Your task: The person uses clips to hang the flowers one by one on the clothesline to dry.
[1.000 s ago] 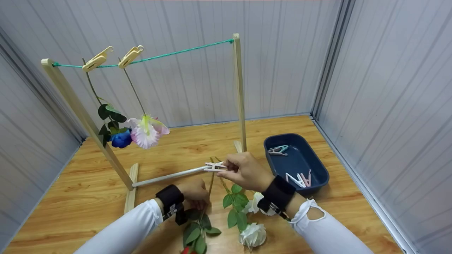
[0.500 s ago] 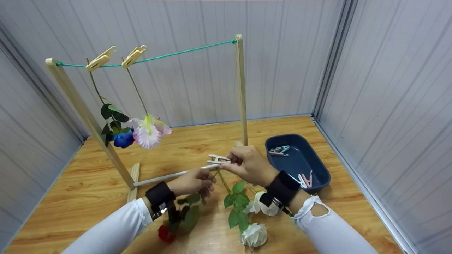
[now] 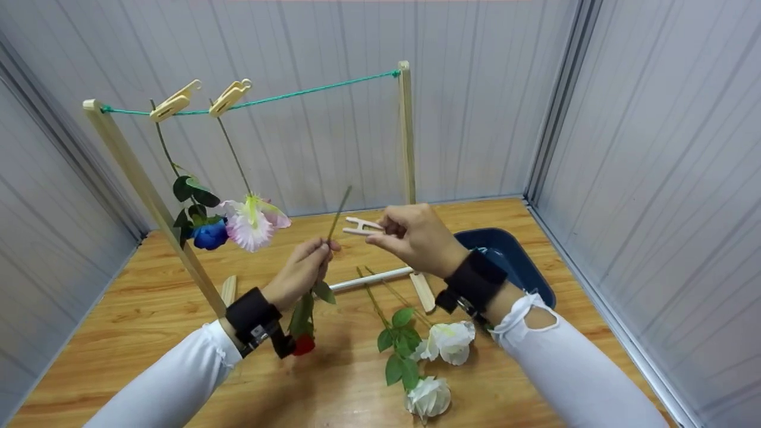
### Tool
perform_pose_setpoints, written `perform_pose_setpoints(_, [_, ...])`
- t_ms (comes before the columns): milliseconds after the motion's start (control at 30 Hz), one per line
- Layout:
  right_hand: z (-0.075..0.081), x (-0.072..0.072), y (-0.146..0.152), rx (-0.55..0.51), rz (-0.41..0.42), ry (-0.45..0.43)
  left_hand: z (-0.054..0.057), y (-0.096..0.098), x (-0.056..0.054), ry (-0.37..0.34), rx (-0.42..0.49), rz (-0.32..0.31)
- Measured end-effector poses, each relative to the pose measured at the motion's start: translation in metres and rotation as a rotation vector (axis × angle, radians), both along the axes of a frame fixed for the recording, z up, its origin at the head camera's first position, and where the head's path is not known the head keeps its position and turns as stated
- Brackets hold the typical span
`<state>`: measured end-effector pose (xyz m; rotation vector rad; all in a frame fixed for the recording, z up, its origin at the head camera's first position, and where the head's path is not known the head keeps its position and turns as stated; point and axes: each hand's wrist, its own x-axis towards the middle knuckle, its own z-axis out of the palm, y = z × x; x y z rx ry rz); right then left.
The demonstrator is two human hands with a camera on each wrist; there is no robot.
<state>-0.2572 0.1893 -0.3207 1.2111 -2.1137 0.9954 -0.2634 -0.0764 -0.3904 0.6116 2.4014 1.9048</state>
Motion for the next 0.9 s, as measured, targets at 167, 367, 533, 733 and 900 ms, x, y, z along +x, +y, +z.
perform_pose_setpoints(167, [0.021,-0.011,-0.005,0.004,-0.006,0.037,0.022,-0.003,-0.007,0.119,0.091,0.079])
perform_pose_setpoints(367, [0.049,-0.022,-0.016,0.027,-0.093,0.068,0.049,-0.008,-0.021,0.229,0.119,0.180])
perform_pose_setpoints(533, [0.076,-0.029,-0.026,0.113,-0.145,0.068,0.064,-0.014,-0.035,0.277,0.144,0.237])
perform_pose_setpoints(733, [0.107,-0.040,-0.044,0.170,-0.169,0.115,0.075,-0.017,-0.051,0.296,0.217,0.256])
perform_pose_setpoints(900, [0.130,-0.050,-0.061,0.187,-0.218,0.138,0.080,-0.015,-0.059,0.285,0.207,0.307])
